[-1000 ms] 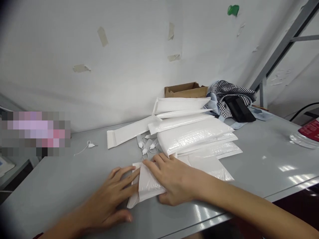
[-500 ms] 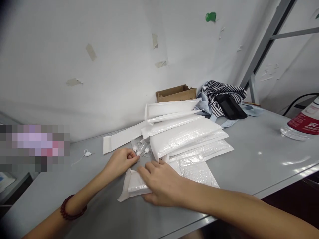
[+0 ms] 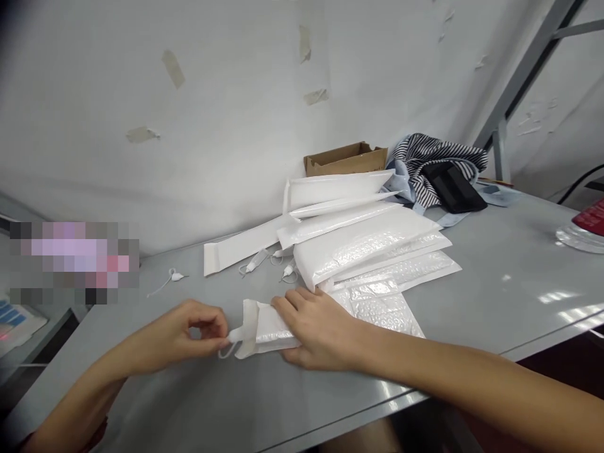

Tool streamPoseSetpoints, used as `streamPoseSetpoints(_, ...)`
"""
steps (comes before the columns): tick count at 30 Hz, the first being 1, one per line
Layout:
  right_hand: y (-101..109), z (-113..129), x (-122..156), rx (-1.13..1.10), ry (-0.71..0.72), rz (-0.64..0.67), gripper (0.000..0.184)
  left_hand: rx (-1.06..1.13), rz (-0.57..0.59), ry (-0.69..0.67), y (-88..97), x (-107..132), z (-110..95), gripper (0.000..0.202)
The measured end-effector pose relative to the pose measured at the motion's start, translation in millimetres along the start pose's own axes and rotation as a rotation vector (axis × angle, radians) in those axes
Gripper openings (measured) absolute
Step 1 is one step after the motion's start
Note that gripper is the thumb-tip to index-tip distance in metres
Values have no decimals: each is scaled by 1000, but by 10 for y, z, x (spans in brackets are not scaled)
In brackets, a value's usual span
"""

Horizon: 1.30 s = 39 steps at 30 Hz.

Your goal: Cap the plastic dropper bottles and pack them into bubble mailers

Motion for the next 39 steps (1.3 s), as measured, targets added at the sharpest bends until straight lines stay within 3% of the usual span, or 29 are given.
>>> streamPoseSetpoints(3, -27, 16, -6, -9, 38, -13, 49, 71, -72, -176, -211, -51, -168, 16)
streamPoseSetpoints(6, -49, 14, 3, -7, 46, -44, 49, 187, -205, -307, -277, -77, -222, 19)
streamPoseSetpoints(9, -62, 7, 10, 11, 55, -51, 50, 186, -577, -201, -181, -155, -34, 22)
streamPoseSetpoints(11, -63, 9, 9, 24, 60, -40, 51, 52, -769, -195, -109, -258, 124, 27)
streamPoseSetpoints(12, -62, 11, 8, 28, 59, -33, 50, -45, -788, -232, -90, -327, 189, 29)
streamPoseSetpoints(14, -56, 19, 4, 31, 55, -19, 50, -179, -709, -285, -89, -477, 295, 33)
streamPoseSetpoints(17, -41, 34, 2, 39, 56, -9, 50, -195, -610, -313, -123, -625, 369, 36)
streamPoseSetpoints(20, -28, 41, 5, 38, 59, -7, 50, -117, -695, -327, -121, -610, 347, 32)
streamPoseSetpoints(24, -30, 20, 7, 4, 25, -35, 48, 81, -855, -331, -6, -370, 289, 21)
streamPoseSetpoints(27, -40, 2, 6, -5, -8, -64, 46, 220, -801, -350, 65, -179, 242, 19)
streamPoseSetpoints(30, -46, -4, 9, -21, -24, -76, 45, 305, -641, -315, 8, -98, 154, 18)
streamPoseSetpoints(33, -42, -7, 16, -45, -32, -97, 47, 224, -399, -290, -140, -113, 22, 20)
streamPoseSetpoints(36, -32, -11, 23, -61, -37, -124, 46, 130, -127, -383, -220, -124, -69, 26)
streamPoseSetpoints(37, -29, -11, 25, -62, -37, -128, 45, 142, -83, -405, -209, -119, -73, 26)
streamPoseSetpoints(39, -26, -12, 28, -61, -37, -128, 44, 206, -135, -386, -143, -108, -49, 23)
Point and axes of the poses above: each hand's wrist, its own x-axis away from the middle knuckle, its own y-axis out of the back of the hand, z = x × y, the point moved 2 cm from there along -x, towards the middle knuckle, and after that the axes turned 1 degree about -z, right-handed, at the moved point
